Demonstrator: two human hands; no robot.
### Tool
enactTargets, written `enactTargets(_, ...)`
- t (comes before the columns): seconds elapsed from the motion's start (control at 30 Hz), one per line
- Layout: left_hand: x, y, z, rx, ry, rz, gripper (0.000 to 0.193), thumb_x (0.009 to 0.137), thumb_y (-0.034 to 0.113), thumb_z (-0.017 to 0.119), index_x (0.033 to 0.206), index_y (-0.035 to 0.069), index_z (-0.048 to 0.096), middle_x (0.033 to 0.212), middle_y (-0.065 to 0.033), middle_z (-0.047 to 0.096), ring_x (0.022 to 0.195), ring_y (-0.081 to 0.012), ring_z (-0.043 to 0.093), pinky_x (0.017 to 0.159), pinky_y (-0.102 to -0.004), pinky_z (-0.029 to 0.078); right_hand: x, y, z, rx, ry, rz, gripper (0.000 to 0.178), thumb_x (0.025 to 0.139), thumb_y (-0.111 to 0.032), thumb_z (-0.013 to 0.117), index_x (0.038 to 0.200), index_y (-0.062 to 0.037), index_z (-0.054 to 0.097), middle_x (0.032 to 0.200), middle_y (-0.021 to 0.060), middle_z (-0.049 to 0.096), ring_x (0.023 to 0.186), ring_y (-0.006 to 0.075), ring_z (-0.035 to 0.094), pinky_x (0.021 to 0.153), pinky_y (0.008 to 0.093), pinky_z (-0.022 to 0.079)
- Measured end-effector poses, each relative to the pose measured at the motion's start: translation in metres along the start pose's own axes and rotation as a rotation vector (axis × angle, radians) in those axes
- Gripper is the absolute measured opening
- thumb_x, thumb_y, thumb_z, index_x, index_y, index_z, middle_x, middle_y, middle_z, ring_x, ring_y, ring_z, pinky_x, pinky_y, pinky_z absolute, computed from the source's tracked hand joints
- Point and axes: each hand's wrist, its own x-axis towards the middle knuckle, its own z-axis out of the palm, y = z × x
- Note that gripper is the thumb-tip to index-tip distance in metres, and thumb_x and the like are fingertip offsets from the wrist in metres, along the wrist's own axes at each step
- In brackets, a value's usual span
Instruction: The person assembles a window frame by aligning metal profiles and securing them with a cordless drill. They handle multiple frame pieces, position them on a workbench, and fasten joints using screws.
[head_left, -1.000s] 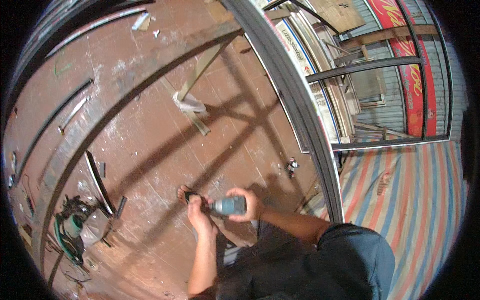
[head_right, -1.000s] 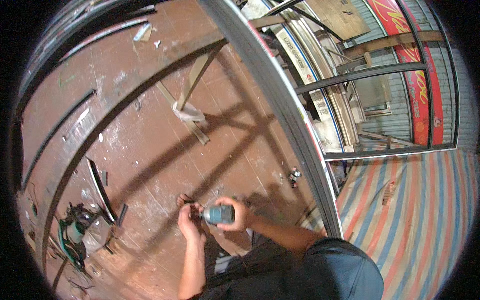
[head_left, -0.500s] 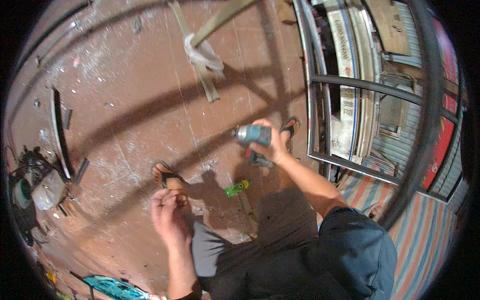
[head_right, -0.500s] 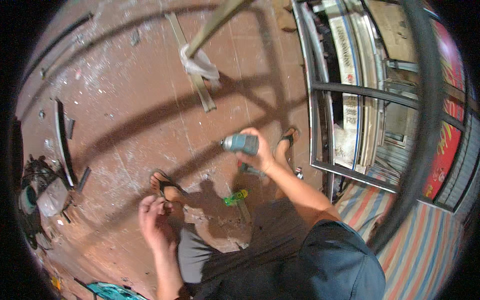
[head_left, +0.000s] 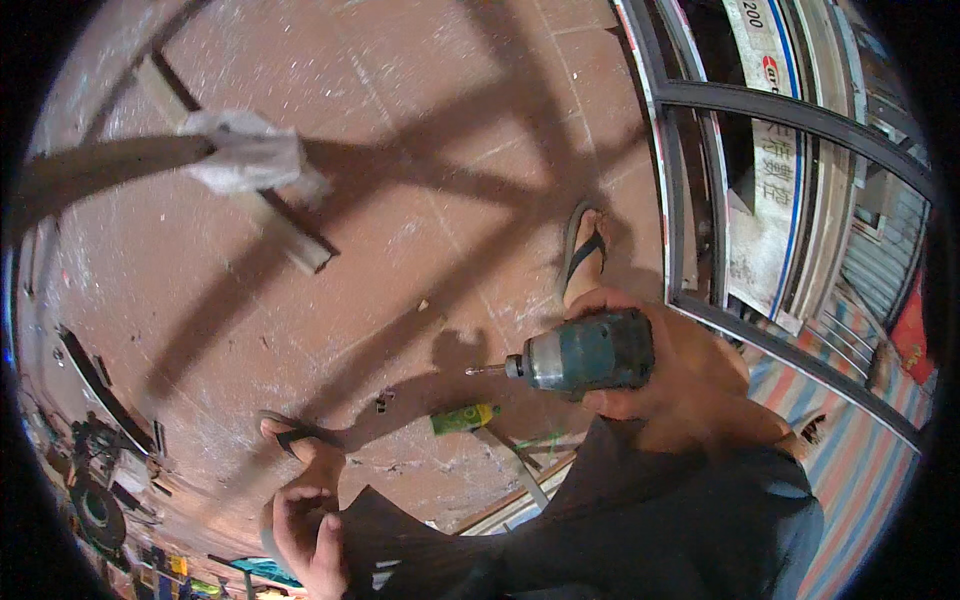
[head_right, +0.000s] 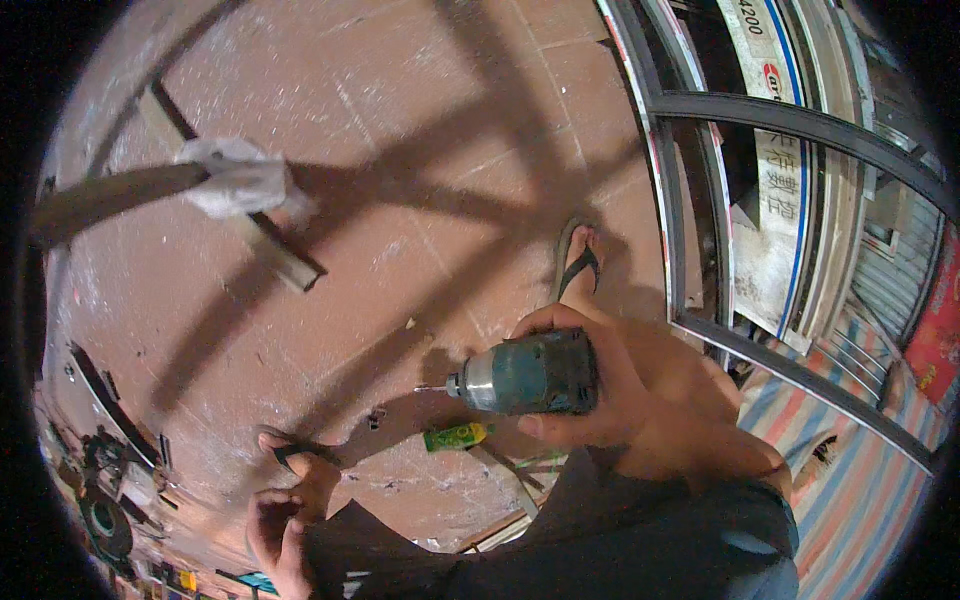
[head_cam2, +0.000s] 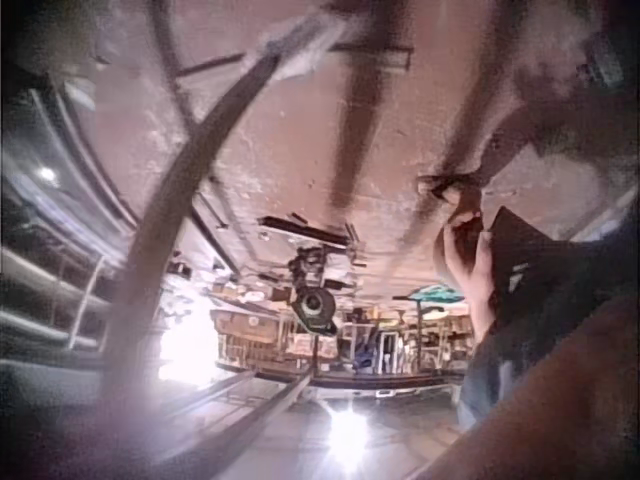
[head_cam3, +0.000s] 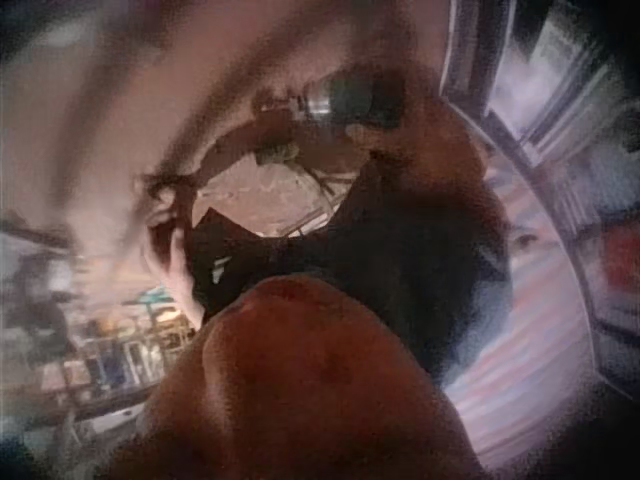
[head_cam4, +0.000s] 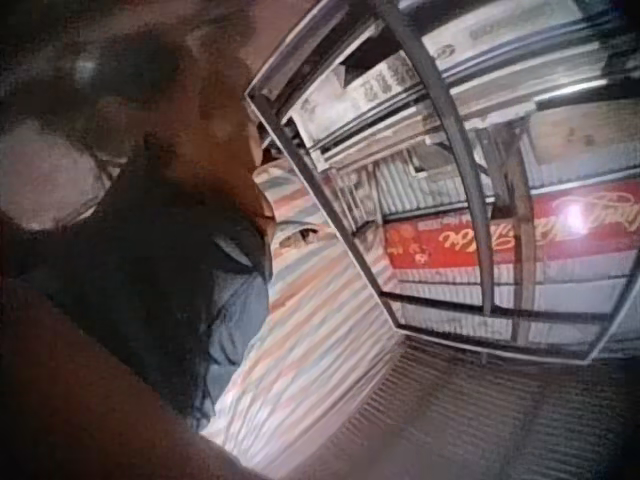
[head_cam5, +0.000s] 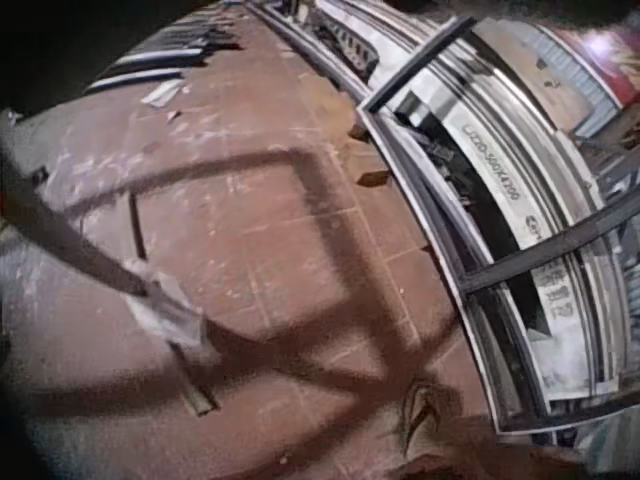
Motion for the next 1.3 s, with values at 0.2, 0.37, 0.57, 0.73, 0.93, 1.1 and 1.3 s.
enactTargets(0.2, 0.075, -0.004, 0.134, 0.009, -0.032, -0.025, 0.025, 0.103, 0.005, 0.075, 0.125, -0.001, 0.064, 0.112, -0.0062, 0.07, 0.101, -0.0157, 0.064, 0.093, -0.031, 0.052, -0.003, -0.016, -0.11, 0.09, 0.103, -0.283, 0.082, 0.075, -0.033, 0.105, 0.14, -0.0049, 0.064, 0.123, 0.0081, 0.073, 0.116, 0.0181, 0.07, 0.102, 0.0367, 0.057)
enactTargets(0.37, 0.099, -0.041, 0.235, 0.167, 0.029, -0.082, 0.025, 0.104, 0.011, 0.078, 0.122, -0.004, 0.07, 0.114, -0.0154, 0.079, 0.107, -0.0222, 0.074, 0.098, -0.0371, 0.058, 0.002, -0.035, -0.186, -0.138, 0.02, -0.679, 0.078, 0.074, -0.037, 0.105, 0.134, -0.0042, 0.066, 0.12, 0.0127, 0.074, 0.107, 0.0256, 0.076, 0.096, 0.0389, 0.061)
enactTargets(0.57, 0.025, -0.062, 0.329, 0.5, 0.163, -0.141, 0.034, 0.101, 0.023, 0.082, 0.122, -0.002, 0.075, 0.109, -0.0161, 0.082, 0.095, -0.0279, 0.079, 0.092, -0.0406, 0.063, 0.043, -0.026, -0.251, -0.125, 0.302, -0.566, 0.07, 0.078, -0.038, 0.104, 0.13, -0.0052, 0.07, 0.114, 0.0185, 0.08, 0.105, 0.0313, 0.081, 0.094, 0.0424, 0.062)
enactTargets(0.73, -0.053, 0.032, 0.409, 0.463, -0.118, -0.094, 0.042, 0.102, 0.028, 0.081, 0.131, -0.002, 0.074, 0.114, -0.0184, 0.082, 0.109, -0.031, 0.079, 0.098, -0.0435, 0.061, 0.075, 0.011, -0.274, -0.069, 0.542, -0.485, 0.068, 0.08, -0.033, 0.104, 0.129, -0.0015, 0.069, 0.117, 0.0199, 0.079, 0.11, 0.0325, 0.077, 0.099, 0.0464, 0.06)
enactTargets(0.93, -0.091, 0.097, 0.447, 0.232, -0.033, -0.062, 0.041, 0.105, 0.032, 0.079, 0.128, -0.001, 0.071, 0.116, -0.0164, 0.079, 0.108, -0.0287, 0.077, 0.097, -0.0433, 0.06, 0.092, 0.064, -0.277, -0.136, 0.569, -0.474, 0.072, 0.078, -0.022, 0.105, 0.134, 0.0002, 0.066, 0.124, 0.0181, 0.074, 0.115, 0.0349, 0.071, 0.105, 0.0481, 0.056)
enactTargets(1.1, -0.075, -0.013, 0.424, 0.466, 0.038, 0.099, 0.043, 0.1, 0.033, 0.079, 0.129, 0.003, 0.074, 0.116, -0.0179, 0.081, 0.106, -0.0359, 0.079, 0.096, -0.0463, 0.062, 0.091, 0.045, -0.275, -0.278, 0.352, -0.51, 0.069, 0.077, -0.017, 0.104, 0.134, 0.0004, 0.069, 0.124, 0.0165, 0.075, 0.114, 0.0317, 0.072, 0.105, 0.0451, 0.056)
enactTargets(1.3, -0.041, -0.057, 0.305, 0.427, 0.136, -0.199, 0.045, 0.1, 0.029, 0.081, 0.132, 0.0, 0.072, 0.127, -0.0226, 0.079, 0.119, -0.0404, 0.078, 0.102, -0.0491, 0.062, 0.047, -0.005, -0.242, -0.522, 0.036, -0.617, 0.072, 0.071, -0.01, 0.103, 0.134, -0.0005, 0.069, 0.126, 0.0139, 0.078, 0.116, 0.025, 0.074, 0.107, 0.042, 0.058)
